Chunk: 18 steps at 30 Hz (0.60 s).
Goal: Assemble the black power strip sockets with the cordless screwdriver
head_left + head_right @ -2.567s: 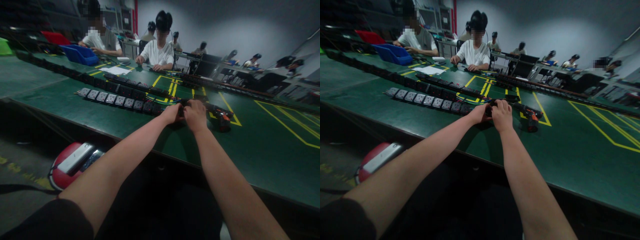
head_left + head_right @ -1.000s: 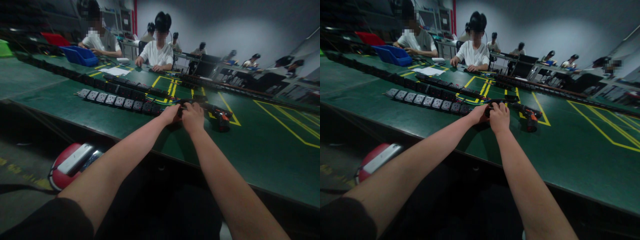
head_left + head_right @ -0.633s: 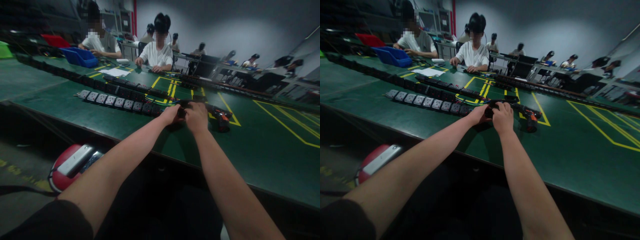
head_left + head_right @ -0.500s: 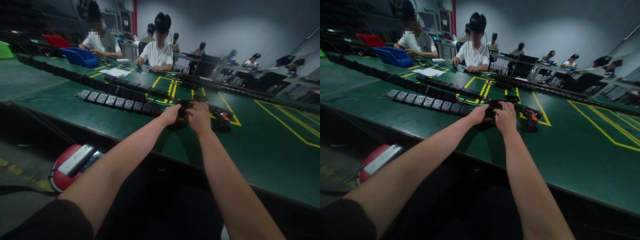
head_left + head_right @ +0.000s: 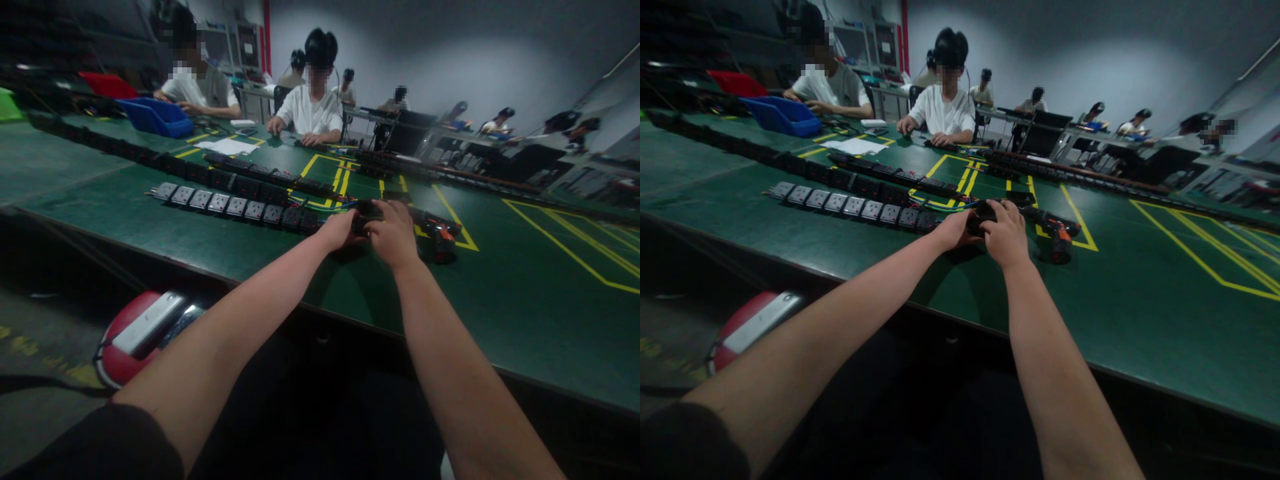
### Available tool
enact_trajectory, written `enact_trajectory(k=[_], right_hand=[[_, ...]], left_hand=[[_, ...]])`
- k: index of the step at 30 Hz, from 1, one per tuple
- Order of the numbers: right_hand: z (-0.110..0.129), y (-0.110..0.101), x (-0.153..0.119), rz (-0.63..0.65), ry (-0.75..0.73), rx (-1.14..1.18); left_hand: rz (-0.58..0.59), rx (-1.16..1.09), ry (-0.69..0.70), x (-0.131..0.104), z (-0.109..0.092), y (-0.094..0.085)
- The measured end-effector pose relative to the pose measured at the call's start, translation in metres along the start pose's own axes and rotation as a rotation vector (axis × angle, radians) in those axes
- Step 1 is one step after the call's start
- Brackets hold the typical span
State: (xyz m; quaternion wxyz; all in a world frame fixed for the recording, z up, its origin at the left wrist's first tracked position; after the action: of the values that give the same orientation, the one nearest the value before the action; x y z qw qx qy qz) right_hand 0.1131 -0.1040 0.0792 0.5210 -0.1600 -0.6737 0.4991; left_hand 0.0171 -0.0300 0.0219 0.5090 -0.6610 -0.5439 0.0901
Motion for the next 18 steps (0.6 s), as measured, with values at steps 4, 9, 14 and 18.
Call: enact_trajectory(k=[4,9,14,18], right_hand=[[-0.0009,0.0028,-0.0006,0.032,-0.027,0.023],[-0.0020,0.0082,-0.0007,0.081,-0.002,-0.003],[0.0050,0.0078,0.0006,0.086,-0.031,-0.044],[0.0059,0.0065,0.0005,0.090,-0.033,-0.045]], left_hand=[[-0.011,0.025,-0.004,-0.0025,-0.0028,-0.0036],[-0.015,0.004,0.018,-0.0031,-0.0036,-0.0047],[-0.009,-0.009,0.036,0.0005,-0.0012,-0.0005],[0.016,-0.062,0.008,-0.0004,-0.0001,0.0000]])
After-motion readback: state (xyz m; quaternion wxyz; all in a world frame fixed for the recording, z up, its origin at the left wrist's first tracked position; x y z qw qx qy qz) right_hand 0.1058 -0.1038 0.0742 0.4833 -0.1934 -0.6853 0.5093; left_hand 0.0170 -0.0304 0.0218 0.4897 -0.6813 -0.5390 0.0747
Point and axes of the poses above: each hand's wrist, its own x-axis towards the middle knuckle, its own y-axis out of the palm, z = x × y, the point moved 10 cm from there along x, towards the middle knuckle, and after that the axes turned 10 degrees about x, right-handed, at the moved point
